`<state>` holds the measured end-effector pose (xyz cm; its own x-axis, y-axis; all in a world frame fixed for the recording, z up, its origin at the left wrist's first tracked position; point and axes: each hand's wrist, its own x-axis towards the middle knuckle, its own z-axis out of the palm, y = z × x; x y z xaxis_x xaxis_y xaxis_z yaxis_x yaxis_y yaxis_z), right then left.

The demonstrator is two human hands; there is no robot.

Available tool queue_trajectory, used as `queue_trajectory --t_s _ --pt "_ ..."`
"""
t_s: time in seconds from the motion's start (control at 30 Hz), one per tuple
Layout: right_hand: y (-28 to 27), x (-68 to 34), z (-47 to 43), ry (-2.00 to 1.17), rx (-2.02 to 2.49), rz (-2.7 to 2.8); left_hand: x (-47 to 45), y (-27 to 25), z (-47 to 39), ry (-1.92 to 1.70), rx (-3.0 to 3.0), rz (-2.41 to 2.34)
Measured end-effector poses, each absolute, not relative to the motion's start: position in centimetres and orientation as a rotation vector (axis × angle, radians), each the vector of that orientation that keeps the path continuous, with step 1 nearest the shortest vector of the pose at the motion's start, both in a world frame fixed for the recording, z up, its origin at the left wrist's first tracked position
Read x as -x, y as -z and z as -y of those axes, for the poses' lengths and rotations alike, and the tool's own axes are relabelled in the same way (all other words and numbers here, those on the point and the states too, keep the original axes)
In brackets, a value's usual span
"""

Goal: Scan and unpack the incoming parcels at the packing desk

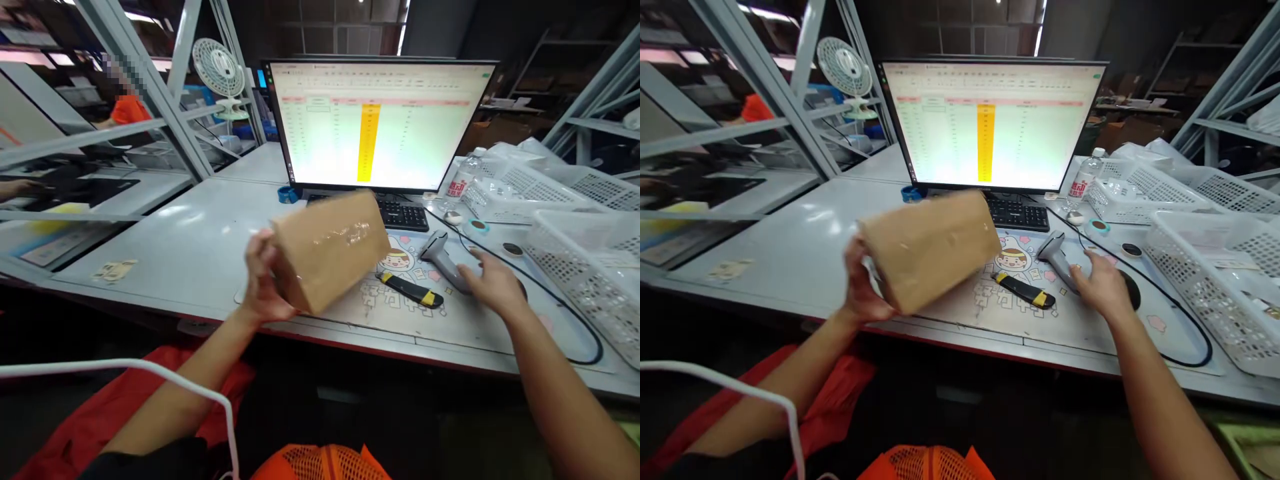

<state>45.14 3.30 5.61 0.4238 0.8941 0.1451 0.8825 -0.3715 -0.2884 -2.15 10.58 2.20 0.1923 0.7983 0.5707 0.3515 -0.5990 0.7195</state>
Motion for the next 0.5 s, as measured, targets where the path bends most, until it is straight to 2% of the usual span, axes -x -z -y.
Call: queue_trajectory --t_s 0.17,0.33,0.5 --pt "-2.2 -43.8 -6.3 -0.109 2.559 1.778 3.3 -3.9 -7.4 -1.269 -2.939 -0.611" --pt "-3.7 -41.5 -8.0 -0.151 2.701 1.665 3.4 -3.7 -5.7 -1.207 -3.05 -0.529" --pt "-9.3 -42.4 -9.0 -0.527 2.498 1.478 3.8 -1.8 -5.5 -1.364 -3.016 -0.511"
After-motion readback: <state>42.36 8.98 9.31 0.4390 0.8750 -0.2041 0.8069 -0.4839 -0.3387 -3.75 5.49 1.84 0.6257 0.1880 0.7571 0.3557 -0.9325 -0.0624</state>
